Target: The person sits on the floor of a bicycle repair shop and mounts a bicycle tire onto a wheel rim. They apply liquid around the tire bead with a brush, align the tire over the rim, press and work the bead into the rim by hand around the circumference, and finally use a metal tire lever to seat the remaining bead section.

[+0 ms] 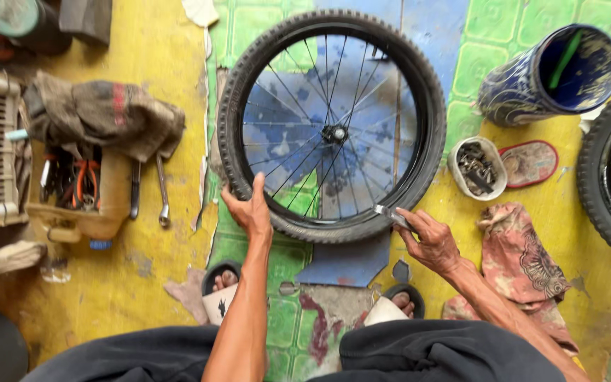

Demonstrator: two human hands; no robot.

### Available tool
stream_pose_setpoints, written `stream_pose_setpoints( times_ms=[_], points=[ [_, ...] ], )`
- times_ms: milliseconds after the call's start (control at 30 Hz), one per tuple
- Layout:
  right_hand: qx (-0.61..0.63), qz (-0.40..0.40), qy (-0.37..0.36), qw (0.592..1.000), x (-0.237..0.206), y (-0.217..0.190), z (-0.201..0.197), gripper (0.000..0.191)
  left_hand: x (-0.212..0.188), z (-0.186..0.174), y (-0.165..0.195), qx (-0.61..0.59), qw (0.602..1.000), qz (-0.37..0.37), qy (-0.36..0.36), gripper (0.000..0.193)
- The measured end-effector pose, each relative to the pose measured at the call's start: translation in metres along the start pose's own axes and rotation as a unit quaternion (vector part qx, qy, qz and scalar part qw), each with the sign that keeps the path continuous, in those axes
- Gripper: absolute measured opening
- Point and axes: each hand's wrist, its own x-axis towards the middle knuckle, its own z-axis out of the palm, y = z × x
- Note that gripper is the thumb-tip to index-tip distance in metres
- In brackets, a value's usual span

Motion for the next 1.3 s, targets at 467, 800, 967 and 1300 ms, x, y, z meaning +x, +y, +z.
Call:
stream_pose_setpoints(
  times_ms=[467, 800, 967, 1300],
  points=[
    [0.054, 0.09, 0.008, 0.994, 0.002, 0.003, 0.01, 0.039, 0.003, 0.002, -0.005, -0.036, 0.988, -0.145, -0.046, 0.061],
    [0.073, 0.055, 0.004, 0.996, 0.003, 0.003, 0.016, 0.041, -0.038, -0.003, 0.013, -0.066, 0.961, -0.267, 0.022, 0.076],
    [0.058, 0.063, -0.118, 0.989, 0.032, 0.006, 0.001, 0.023, -0.129, -0.016, 0.032, 0.118, 0.992, 0.015, -0.051, 0.085],
    [-0.156, -0.029, -0.368, 0.916, 0.101, -0.002, 0.0, 0.032, -0.142, -0.023, 0.019, 0.31, 0.823, 0.29, -0.378, 0.081]
  ],
)
